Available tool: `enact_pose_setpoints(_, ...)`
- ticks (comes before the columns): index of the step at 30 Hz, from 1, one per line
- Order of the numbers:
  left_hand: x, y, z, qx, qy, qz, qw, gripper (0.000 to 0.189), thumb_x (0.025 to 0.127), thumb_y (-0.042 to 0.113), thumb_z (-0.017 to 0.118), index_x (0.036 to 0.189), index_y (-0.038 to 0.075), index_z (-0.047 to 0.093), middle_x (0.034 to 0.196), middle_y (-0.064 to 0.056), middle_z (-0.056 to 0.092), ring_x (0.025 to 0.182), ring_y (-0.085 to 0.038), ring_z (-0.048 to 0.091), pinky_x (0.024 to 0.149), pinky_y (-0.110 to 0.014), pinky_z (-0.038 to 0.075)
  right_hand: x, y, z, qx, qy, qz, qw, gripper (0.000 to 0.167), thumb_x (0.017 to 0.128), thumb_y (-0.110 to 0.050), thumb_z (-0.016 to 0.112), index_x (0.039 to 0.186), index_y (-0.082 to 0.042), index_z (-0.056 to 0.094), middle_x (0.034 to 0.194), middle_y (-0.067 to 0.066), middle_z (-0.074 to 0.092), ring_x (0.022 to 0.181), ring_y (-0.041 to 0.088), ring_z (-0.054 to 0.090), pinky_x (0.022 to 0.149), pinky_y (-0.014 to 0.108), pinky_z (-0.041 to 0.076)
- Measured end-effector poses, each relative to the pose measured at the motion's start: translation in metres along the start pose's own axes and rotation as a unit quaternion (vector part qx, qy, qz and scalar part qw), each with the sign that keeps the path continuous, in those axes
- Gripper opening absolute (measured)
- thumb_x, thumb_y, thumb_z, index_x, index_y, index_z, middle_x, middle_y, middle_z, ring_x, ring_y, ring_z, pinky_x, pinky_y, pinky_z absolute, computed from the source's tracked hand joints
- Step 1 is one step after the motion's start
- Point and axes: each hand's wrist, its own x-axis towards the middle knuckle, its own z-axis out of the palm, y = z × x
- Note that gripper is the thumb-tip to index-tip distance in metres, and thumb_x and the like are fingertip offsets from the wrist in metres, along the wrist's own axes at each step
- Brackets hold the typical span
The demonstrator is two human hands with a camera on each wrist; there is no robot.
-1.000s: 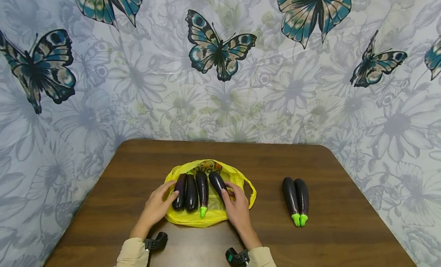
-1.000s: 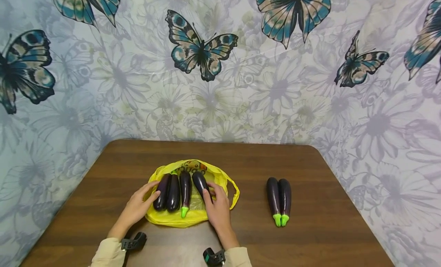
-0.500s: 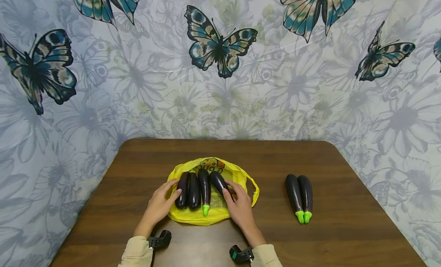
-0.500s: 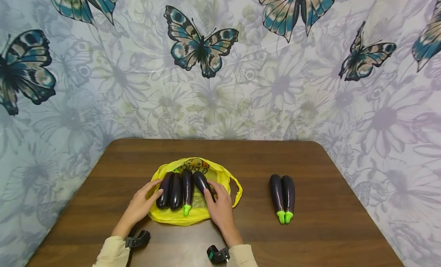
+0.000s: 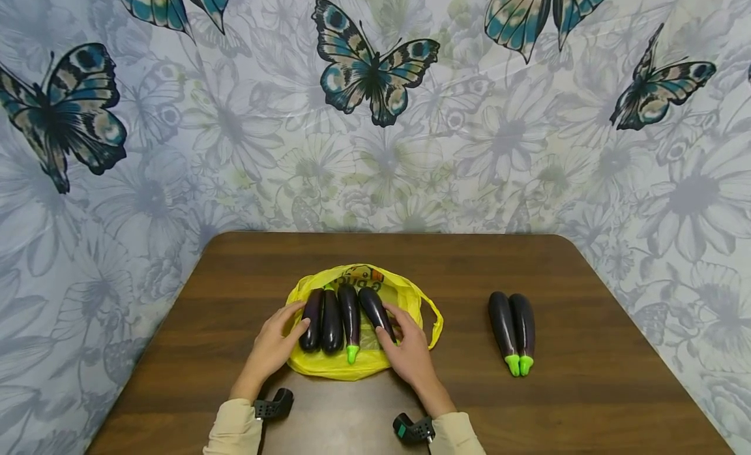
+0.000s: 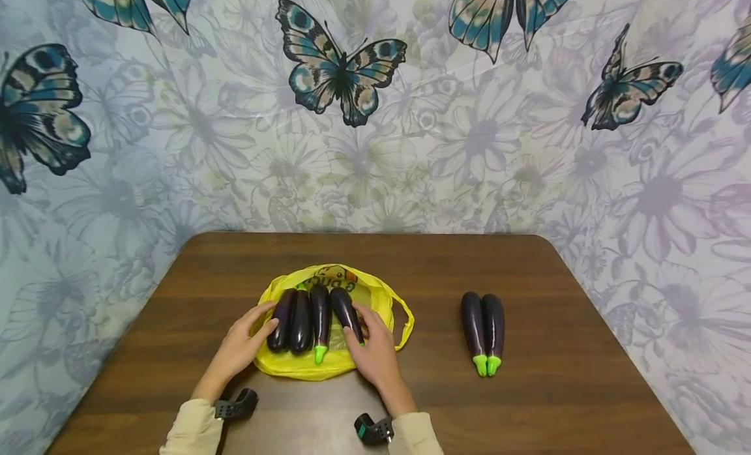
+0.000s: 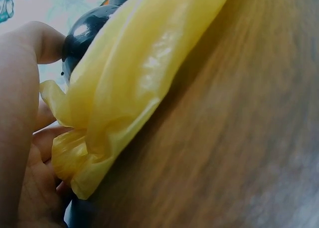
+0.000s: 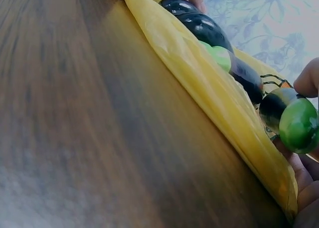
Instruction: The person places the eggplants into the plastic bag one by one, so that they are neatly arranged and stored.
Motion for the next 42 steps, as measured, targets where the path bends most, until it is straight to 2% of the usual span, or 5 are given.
enact_pose_setpoints(10,0.0001,-0.0012,0.0004,0.002,0.003,0.001,1.0,0.054,0.105,0.042,0.059,0.15,0.013,0.053,0.156,-0.017,0.05,0.146,-0.044,0.042,0.116,-0.068,0.032,0.0,-0.0004,0.001,0.014,-0.01,0.012,0.9998,0.05,0.097,-0.018,0.07,0.145,-0.017,0.058,0.139,0.007,0.063,0.118,0.023,0.066,0.097,0.038,0.057)
enact_pose_setpoints(18,0.0023,0.0003,0.0029,0.007,-0.002,0.006,1.0,0.055,0.105,0.045,0.058,0.151,0.016,0.054,0.156,-0.015,0.049,0.146,-0.046,0.041,0.114,-0.071,0.031,-0.0009,-0.0002,-0.0024,0.007,0.008,0.016,0.9998,0.045,0.097,-0.021,0.072,0.141,-0.018,0.062,0.133,0.007,0.062,0.116,0.023,0.066,0.093,0.037,0.059)
enact_pose_setpoints(25,0.002,-0.0014,-0.0008,0.011,-0.002,0.006,0.9999,0.054,0.105,0.042,0.058,0.15,0.014,0.054,0.156,-0.017,0.049,0.144,-0.047,0.042,0.113,-0.072,0.032,0.0006,-0.0006,0.0016,0.019,-0.007,0.03,0.9994,0.045,0.1,-0.021,0.07,0.143,-0.015,0.059,0.133,0.009,0.063,0.117,0.024,0.066,0.097,0.039,0.058)
enact_pose_setpoints(34,0.0029,-0.0022,-0.0035,0.014,-0.003,-0.003,0.9999,0.055,0.105,0.043,0.058,0.151,0.013,0.053,0.156,-0.017,0.049,0.145,-0.047,0.041,0.115,-0.071,0.03,0.0037,0.0009,0.0045,0.043,-0.028,0.006,0.9987,0.043,0.101,-0.018,0.068,0.141,-0.006,0.059,0.137,0.012,0.065,0.119,0.027,0.068,0.1,0.036,0.056)
enact_pose_setpoints(42,0.0039,-0.0032,-0.0014,0.01,-0.007,-0.001,0.9999,0.054,0.106,0.042,0.057,0.151,0.013,0.052,0.157,-0.017,0.048,0.146,-0.046,0.041,0.115,-0.07,0.031,0.0027,0.0019,0.0044,0.028,-0.03,-0.008,0.9991,0.037,0.1,-0.016,0.068,0.135,-0.008,0.065,0.128,0.013,0.068,0.117,0.027,0.069,0.099,0.036,0.056)
